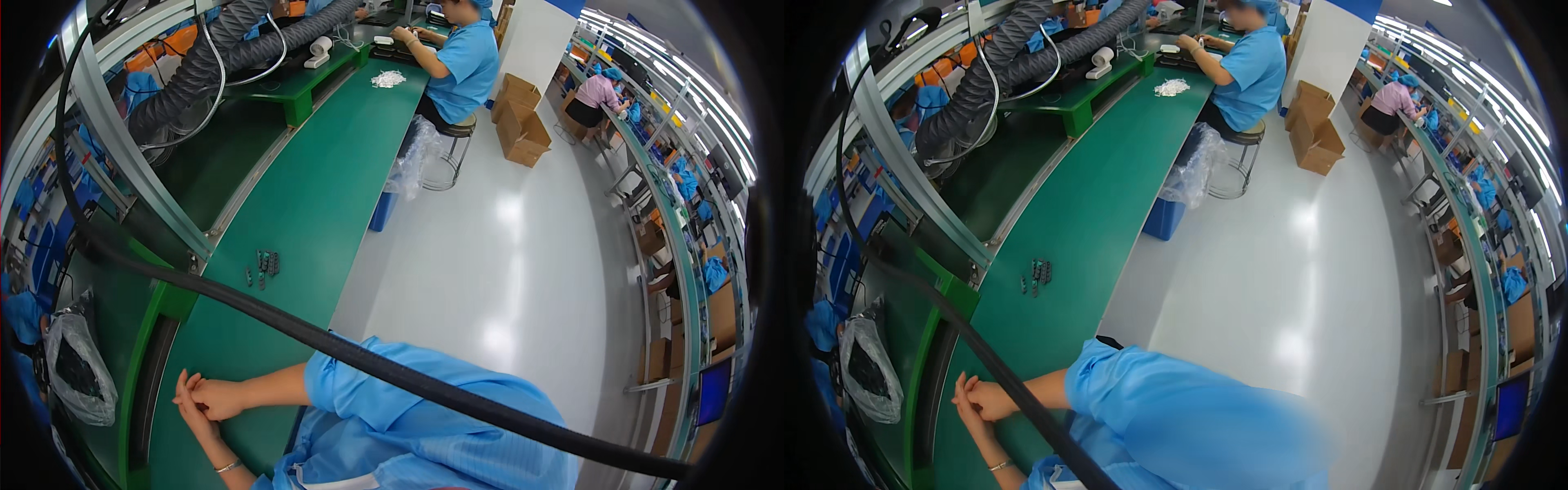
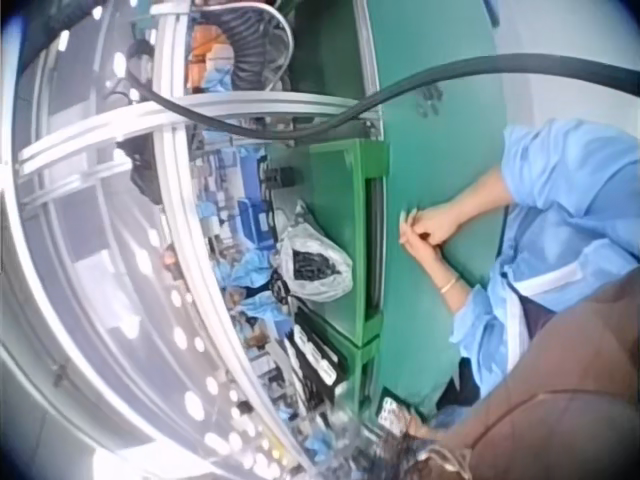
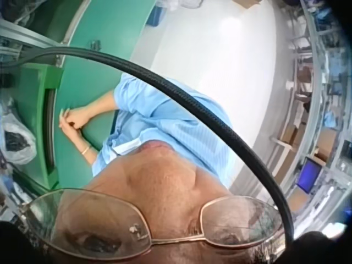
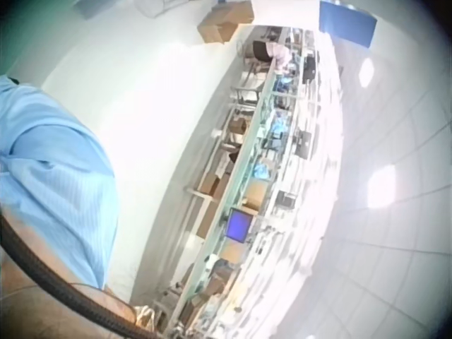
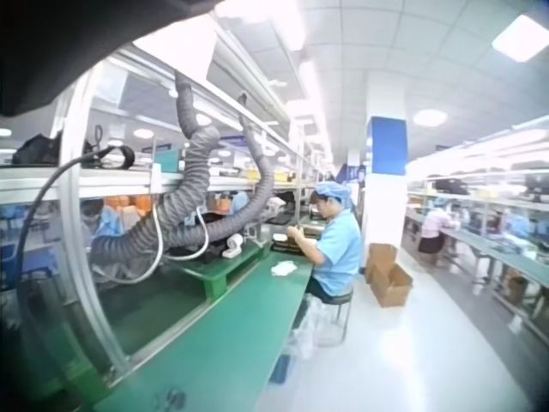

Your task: Assembling small components into white plastic electronic housings on an assembly line.

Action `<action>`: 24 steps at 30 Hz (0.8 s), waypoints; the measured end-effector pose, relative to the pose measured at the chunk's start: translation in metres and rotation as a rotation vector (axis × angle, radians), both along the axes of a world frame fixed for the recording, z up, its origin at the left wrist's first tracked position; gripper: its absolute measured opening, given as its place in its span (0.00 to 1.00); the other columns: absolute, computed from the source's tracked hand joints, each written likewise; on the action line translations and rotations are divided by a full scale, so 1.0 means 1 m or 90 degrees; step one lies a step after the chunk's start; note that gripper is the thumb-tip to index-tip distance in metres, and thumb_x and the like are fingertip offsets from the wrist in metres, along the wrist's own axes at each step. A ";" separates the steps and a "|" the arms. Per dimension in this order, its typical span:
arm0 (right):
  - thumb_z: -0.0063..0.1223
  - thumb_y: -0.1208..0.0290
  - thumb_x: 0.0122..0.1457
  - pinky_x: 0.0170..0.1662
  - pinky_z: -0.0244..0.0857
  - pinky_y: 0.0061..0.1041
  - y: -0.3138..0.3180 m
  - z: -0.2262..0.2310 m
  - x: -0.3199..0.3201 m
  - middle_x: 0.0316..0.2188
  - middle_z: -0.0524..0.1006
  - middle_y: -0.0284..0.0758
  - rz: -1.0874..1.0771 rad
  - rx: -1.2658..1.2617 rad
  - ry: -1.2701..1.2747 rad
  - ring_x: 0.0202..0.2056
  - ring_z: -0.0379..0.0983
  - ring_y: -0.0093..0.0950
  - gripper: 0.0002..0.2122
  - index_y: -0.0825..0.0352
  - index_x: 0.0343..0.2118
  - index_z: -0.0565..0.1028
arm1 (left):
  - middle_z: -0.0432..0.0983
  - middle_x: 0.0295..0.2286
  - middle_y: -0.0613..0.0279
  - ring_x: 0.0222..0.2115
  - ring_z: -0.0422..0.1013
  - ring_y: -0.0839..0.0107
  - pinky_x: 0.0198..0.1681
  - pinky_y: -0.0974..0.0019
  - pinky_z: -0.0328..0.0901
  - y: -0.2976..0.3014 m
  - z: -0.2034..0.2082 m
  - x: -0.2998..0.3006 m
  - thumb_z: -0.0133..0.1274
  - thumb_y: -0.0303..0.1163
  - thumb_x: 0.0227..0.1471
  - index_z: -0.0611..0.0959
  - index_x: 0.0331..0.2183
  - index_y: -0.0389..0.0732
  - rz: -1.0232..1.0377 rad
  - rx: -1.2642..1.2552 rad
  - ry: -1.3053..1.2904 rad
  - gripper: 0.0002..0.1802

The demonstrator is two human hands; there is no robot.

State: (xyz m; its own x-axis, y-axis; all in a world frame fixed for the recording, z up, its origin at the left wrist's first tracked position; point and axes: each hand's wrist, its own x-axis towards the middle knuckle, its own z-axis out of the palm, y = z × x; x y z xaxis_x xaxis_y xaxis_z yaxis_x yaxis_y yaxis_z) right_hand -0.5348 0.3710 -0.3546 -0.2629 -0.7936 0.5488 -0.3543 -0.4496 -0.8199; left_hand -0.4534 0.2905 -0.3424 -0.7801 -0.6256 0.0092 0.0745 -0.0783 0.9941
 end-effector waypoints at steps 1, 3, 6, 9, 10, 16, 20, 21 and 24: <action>0.50 0.80 0.42 0.39 0.67 0.33 0.000 0.000 0.001 0.33 0.75 0.45 0.006 -0.005 0.005 0.37 0.72 0.40 0.25 0.71 0.49 0.69 | 0.73 0.38 0.56 0.39 0.67 0.71 0.45 0.68 0.62 -0.001 -0.001 0.002 0.41 0.47 0.58 0.71 0.50 0.37 0.005 0.002 0.006 0.26; 0.49 0.80 0.42 0.38 0.67 0.32 0.001 0.000 0.004 0.33 0.75 0.45 -0.003 -0.013 0.008 0.36 0.72 0.39 0.24 0.71 0.49 0.69 | 0.72 0.38 0.57 0.39 0.67 0.72 0.45 0.69 0.62 -0.005 -0.003 0.006 0.41 0.46 0.59 0.71 0.50 0.38 -0.001 0.010 -0.006 0.26; 0.49 0.81 0.43 0.38 0.67 0.32 0.012 0.011 -0.001 0.33 0.75 0.45 -0.016 0.004 -0.013 0.36 0.72 0.39 0.25 0.72 0.49 0.68 | 0.72 0.38 0.57 0.39 0.67 0.72 0.45 0.69 0.62 -0.004 -0.002 -0.002 0.41 0.46 0.59 0.71 0.50 0.38 -0.014 0.007 -0.019 0.26; 0.48 0.81 0.43 0.37 0.67 0.31 0.017 0.018 0.003 0.33 0.74 0.46 0.008 0.041 -0.028 0.36 0.72 0.38 0.25 0.72 0.50 0.67 | 0.72 0.38 0.57 0.38 0.67 0.72 0.44 0.69 0.63 -0.004 -0.003 0.003 0.42 0.46 0.58 0.71 0.50 0.37 -0.002 0.016 -0.014 0.25; 0.48 0.81 0.43 0.37 0.67 0.31 0.016 0.019 0.003 0.33 0.74 0.46 0.010 0.051 -0.031 0.36 0.72 0.38 0.26 0.72 0.51 0.67 | 0.72 0.38 0.57 0.38 0.67 0.72 0.44 0.69 0.63 -0.003 -0.001 0.003 0.42 0.46 0.58 0.71 0.50 0.37 0.004 0.017 -0.012 0.25; 0.50 0.77 0.46 0.43 0.63 0.34 0.007 0.005 0.000 0.32 0.73 0.42 0.001 0.081 0.030 0.39 0.68 0.39 0.30 0.64 0.57 0.62 | 0.73 0.37 0.56 0.36 0.69 0.73 0.42 0.70 0.64 -0.002 0.000 0.002 0.44 0.45 0.58 0.70 0.50 0.35 -0.006 0.005 -0.001 0.26; 0.50 0.77 0.46 0.43 0.64 0.35 0.006 0.002 -0.002 0.31 0.73 0.42 0.005 0.097 0.034 0.38 0.68 0.39 0.31 0.63 0.58 0.61 | 0.74 0.36 0.57 0.35 0.69 0.73 0.40 0.71 0.64 0.000 0.003 -0.001 0.44 0.44 0.58 0.71 0.49 0.35 0.007 0.023 -0.008 0.25; 0.50 0.77 0.46 0.43 0.64 0.34 0.004 -0.001 -0.001 0.32 0.73 0.42 0.003 0.087 0.026 0.38 0.68 0.39 0.31 0.63 0.58 0.61 | 0.74 0.36 0.57 0.35 0.69 0.73 0.39 0.72 0.64 0.002 0.006 -0.001 0.44 0.44 0.58 0.71 0.49 0.35 0.008 0.022 -0.016 0.25; 0.49 0.79 0.46 0.39 0.65 0.33 0.016 0.022 0.000 0.32 0.73 0.44 0.042 0.131 -0.028 0.36 0.70 0.39 0.29 0.66 0.57 0.62 | 0.74 0.36 0.57 0.34 0.70 0.74 0.39 0.72 0.65 0.002 0.009 0.002 0.44 0.44 0.59 0.71 0.49 0.35 0.017 0.027 -0.028 0.24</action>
